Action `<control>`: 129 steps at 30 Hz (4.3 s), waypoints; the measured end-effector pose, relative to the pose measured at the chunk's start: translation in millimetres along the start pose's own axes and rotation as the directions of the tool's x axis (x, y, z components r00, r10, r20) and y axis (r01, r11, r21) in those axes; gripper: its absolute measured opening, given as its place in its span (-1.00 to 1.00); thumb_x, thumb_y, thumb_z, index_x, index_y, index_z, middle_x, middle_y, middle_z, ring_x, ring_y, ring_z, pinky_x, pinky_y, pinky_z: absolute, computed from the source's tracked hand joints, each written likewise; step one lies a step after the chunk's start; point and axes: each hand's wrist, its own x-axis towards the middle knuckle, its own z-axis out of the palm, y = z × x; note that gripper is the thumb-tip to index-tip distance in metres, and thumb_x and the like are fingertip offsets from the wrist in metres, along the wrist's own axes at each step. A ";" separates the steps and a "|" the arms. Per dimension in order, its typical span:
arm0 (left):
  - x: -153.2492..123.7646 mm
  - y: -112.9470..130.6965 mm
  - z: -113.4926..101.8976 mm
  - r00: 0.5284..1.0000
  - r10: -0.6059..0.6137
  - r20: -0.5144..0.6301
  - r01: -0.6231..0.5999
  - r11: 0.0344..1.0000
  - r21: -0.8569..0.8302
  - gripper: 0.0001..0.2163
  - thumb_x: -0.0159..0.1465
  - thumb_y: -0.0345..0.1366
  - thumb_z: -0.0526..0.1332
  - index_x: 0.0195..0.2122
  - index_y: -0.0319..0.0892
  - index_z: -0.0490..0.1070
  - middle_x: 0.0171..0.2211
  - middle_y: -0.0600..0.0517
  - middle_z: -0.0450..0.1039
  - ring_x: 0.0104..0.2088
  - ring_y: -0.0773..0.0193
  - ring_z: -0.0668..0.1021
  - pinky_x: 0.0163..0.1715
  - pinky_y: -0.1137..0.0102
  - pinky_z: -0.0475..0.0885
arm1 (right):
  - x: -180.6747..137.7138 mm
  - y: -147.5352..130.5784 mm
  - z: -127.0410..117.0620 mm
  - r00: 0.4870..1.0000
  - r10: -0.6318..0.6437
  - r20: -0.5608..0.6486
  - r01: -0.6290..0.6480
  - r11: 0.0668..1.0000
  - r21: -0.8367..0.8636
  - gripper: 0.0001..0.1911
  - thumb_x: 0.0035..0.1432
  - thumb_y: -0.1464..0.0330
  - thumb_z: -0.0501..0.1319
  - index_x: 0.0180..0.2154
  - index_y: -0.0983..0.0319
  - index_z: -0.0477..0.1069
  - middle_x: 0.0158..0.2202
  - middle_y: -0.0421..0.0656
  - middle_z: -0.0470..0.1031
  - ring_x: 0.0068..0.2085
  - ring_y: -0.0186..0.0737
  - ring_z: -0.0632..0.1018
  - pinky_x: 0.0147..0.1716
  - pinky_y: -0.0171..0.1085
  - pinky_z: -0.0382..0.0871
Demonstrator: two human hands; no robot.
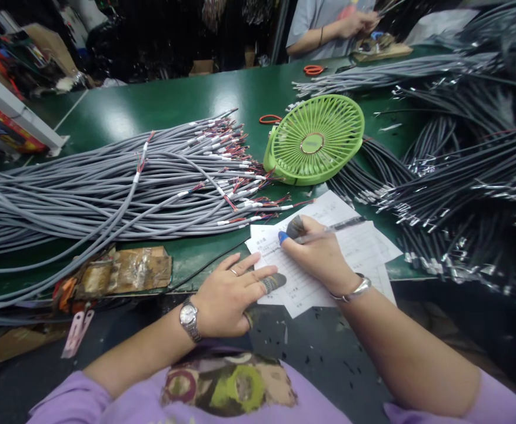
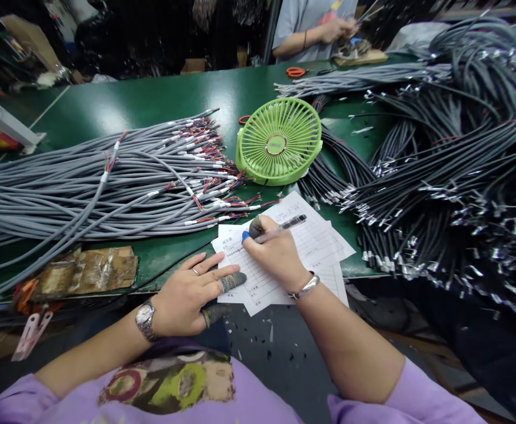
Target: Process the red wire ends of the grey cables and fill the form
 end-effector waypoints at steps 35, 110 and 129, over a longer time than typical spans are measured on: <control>-0.4 -0.7 1.0 1.000 0.004 -0.011 -0.004 1.000 -0.005 -0.35 0.09 -0.33 0.16 0.27 -0.04 0.14 0.28 0.08 0.20 0.32 0.05 0.15 0.24 0.10 0.05 | 1.8 -0.2 -0.3 0.999 0.035 -0.012 -0.035 0.999 -0.008 -0.82 -0.06 0.34 0.15 -0.59 0.14 0.16 -0.63 -0.28 0.26 -0.55 -0.30 0.29 -0.53 -0.29 0.17; 0.0 -0.6 -0.2 1.000 0.004 -0.013 -0.004 1.000 -0.007 -0.33 0.09 -0.34 0.14 0.28 -0.03 0.12 0.29 0.12 0.18 0.31 0.04 0.16 0.23 0.09 0.07 | 3.4 -1.2 -2.8 0.999 0.036 -0.029 -0.037 0.999 -0.026 -0.84 -0.08 0.35 0.14 -0.59 0.14 0.16 -0.63 -0.28 0.26 -0.56 -0.31 0.28 -0.53 -0.30 0.16; -0.6 -1.0 0.1 1.000 0.002 0.004 -0.002 1.000 -0.006 -0.34 0.08 -0.33 0.14 0.27 -0.04 0.14 0.29 0.10 0.18 0.32 0.05 0.14 0.23 0.11 0.06 | 2.6 -0.2 -3.0 0.999 0.034 -0.037 -0.034 0.999 -0.009 -0.84 -0.08 0.35 0.14 -0.59 0.14 0.16 -0.64 -0.28 0.27 -0.55 -0.31 0.28 -0.54 -0.31 0.15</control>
